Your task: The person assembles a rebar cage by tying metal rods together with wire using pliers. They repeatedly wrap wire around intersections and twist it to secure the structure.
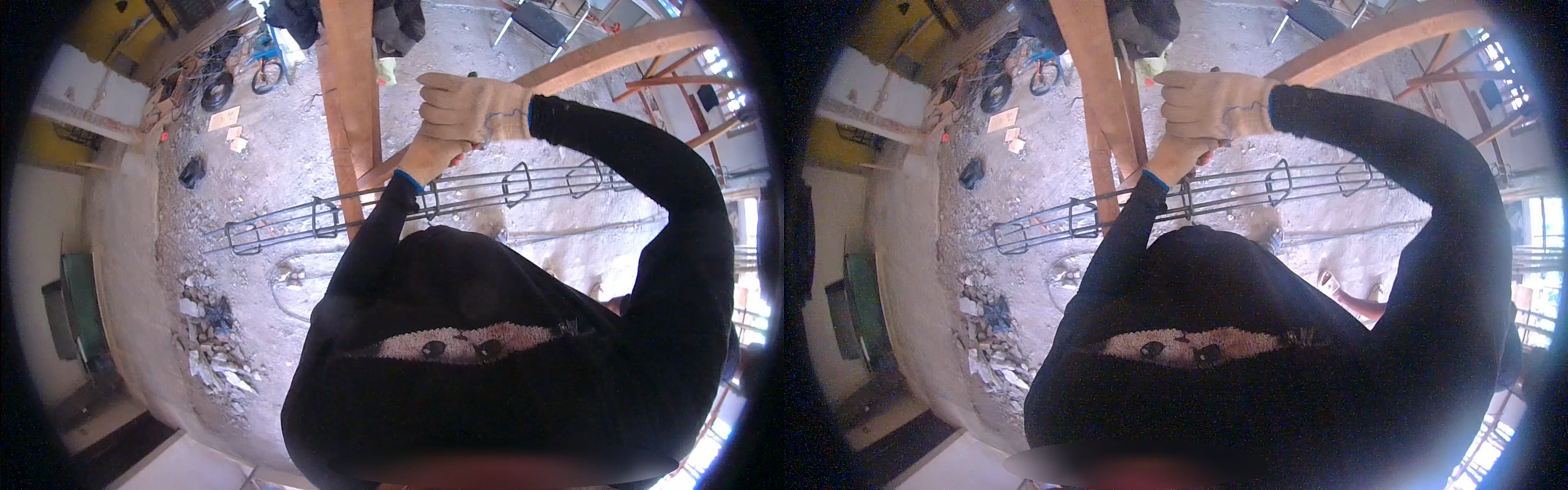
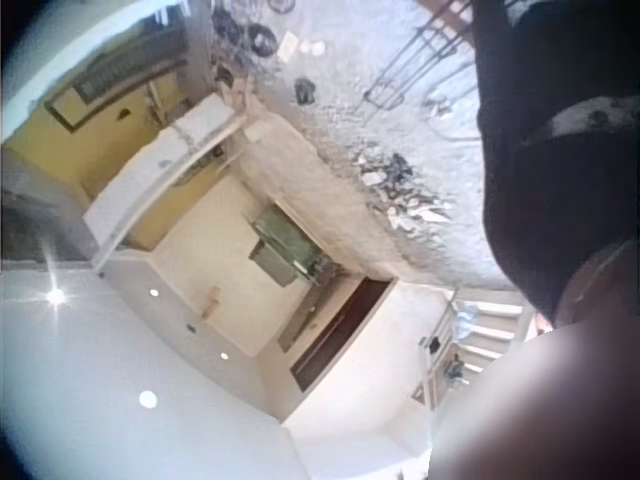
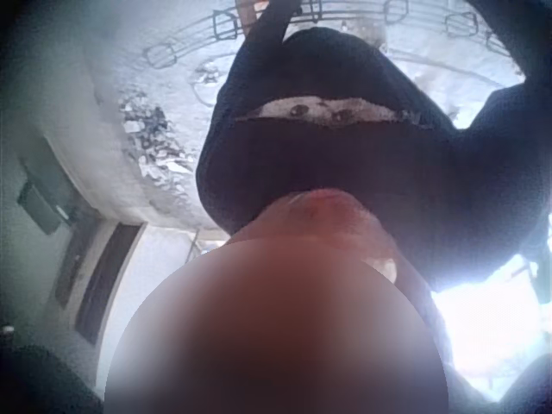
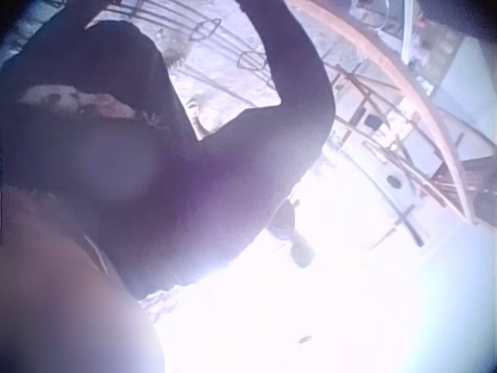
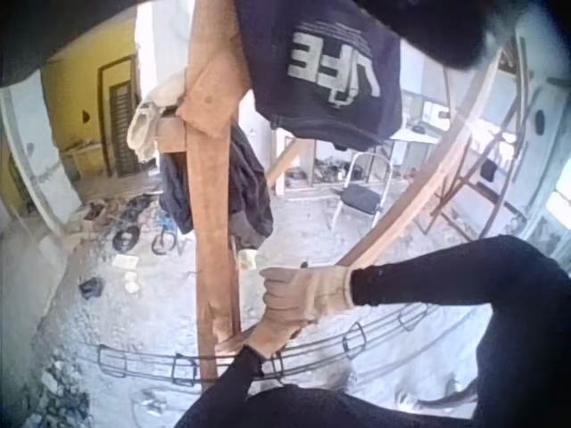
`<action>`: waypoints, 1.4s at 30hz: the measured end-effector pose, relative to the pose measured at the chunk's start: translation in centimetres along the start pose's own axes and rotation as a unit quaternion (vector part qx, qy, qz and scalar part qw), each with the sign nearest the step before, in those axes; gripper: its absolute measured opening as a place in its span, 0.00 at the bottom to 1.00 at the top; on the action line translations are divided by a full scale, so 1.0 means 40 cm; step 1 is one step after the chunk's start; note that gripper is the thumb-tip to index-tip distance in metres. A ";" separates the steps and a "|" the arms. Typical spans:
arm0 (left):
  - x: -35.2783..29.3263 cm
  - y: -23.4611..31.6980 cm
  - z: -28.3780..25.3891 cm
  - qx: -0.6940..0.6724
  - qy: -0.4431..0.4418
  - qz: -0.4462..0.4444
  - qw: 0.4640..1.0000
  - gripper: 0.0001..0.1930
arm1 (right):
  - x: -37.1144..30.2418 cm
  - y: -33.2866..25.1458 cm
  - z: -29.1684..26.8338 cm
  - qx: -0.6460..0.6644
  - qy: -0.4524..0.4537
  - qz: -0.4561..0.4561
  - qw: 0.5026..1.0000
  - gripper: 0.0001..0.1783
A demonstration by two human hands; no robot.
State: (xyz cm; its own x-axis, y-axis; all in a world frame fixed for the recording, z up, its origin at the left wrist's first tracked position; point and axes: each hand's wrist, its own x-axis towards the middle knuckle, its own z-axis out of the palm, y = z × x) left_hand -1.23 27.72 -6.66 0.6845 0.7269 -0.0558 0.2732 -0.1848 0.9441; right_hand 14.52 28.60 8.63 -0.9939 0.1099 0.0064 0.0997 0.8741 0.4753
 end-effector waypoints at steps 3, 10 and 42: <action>-0.004 0.015 0.001 -0.240 -0.047 -0.016 0.970 0.09 | -0.033 0.016 0.016 -0.049 0.071 -0.039 0.996 0.25; 0.014 -0.012 -0.041 -0.326 -0.116 -0.059 0.936 0.09 | -0.008 0.017 0.050 -0.011 -0.091 0.023 0.996 0.12; 0.057 0.055 -0.043 -0.198 -0.124 -0.001 0.972 0.21 | -0.070 -0.021 -0.002 0.089 -0.194 0.245 0.946 0.14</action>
State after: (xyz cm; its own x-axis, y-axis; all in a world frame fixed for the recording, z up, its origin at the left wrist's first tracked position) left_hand -0.21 30.10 -4.16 0.8391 0.5368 -0.0883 0.0263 0.1221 0.9922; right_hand 17.20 27.53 8.28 -0.7371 0.6584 -0.1521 0.5852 0.7345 0.3436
